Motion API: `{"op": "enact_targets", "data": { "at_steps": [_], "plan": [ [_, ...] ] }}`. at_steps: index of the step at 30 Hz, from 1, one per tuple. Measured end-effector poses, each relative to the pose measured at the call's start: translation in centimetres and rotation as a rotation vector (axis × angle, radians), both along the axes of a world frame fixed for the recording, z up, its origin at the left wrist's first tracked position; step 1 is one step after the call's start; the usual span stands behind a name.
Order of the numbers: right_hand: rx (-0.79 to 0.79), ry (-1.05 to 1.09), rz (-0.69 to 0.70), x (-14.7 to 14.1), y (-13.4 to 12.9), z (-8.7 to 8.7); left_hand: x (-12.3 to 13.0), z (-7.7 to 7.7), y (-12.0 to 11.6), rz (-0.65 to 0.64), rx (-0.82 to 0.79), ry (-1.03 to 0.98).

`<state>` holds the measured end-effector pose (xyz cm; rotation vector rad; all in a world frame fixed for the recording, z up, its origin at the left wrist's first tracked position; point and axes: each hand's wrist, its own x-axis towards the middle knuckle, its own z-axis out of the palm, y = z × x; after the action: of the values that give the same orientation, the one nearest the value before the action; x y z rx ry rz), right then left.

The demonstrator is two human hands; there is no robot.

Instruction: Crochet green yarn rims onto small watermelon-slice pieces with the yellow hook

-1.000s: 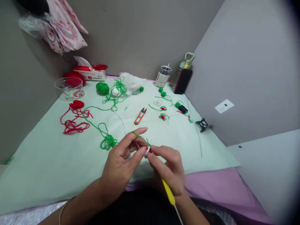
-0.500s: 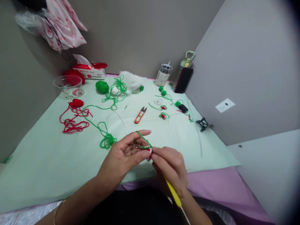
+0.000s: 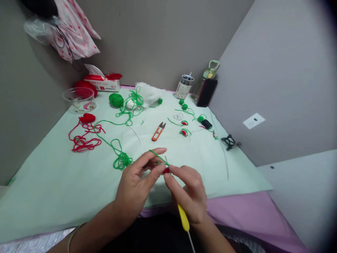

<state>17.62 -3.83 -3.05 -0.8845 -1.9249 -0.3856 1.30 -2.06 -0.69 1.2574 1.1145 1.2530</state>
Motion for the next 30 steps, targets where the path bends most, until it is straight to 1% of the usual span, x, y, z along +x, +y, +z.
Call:
{"op": "enact_targets", "data": {
  "at_steps": [3,6,10,13,16,24,30],
  "plan": [
    [0.020,-0.018,0.020,0.1,0.1,0.4,-0.2,0.2,0.1,-0.056,-0.061,-0.093],
    [0.027,-0.029,0.031,0.2,0.1,0.6,-0.3,0.2,0.3,-0.069,-0.085,-0.172],
    [0.020,-0.006,0.020,0.1,0.1,0.2,-0.2,0.2,0.5,-0.068,-0.113,-0.245],
    [0.026,0.042,0.021,0.0,0.1,-0.3,-0.1,-0.2,0.6,-0.105,-0.117,-0.306],
    [0.022,0.045,0.024,0.0,0.1,-0.4,-0.1,-0.5,0.6,-0.140,-0.130,-0.362],
    [0.032,0.045,0.020,-0.2,0.2,0.2,0.1,-0.9,0.8,-0.117,-0.107,-0.383],
    [0.033,0.011,0.003,0.0,0.2,0.2,0.0,-0.1,0.6,-0.181,-0.140,-0.390]
  ]
}}
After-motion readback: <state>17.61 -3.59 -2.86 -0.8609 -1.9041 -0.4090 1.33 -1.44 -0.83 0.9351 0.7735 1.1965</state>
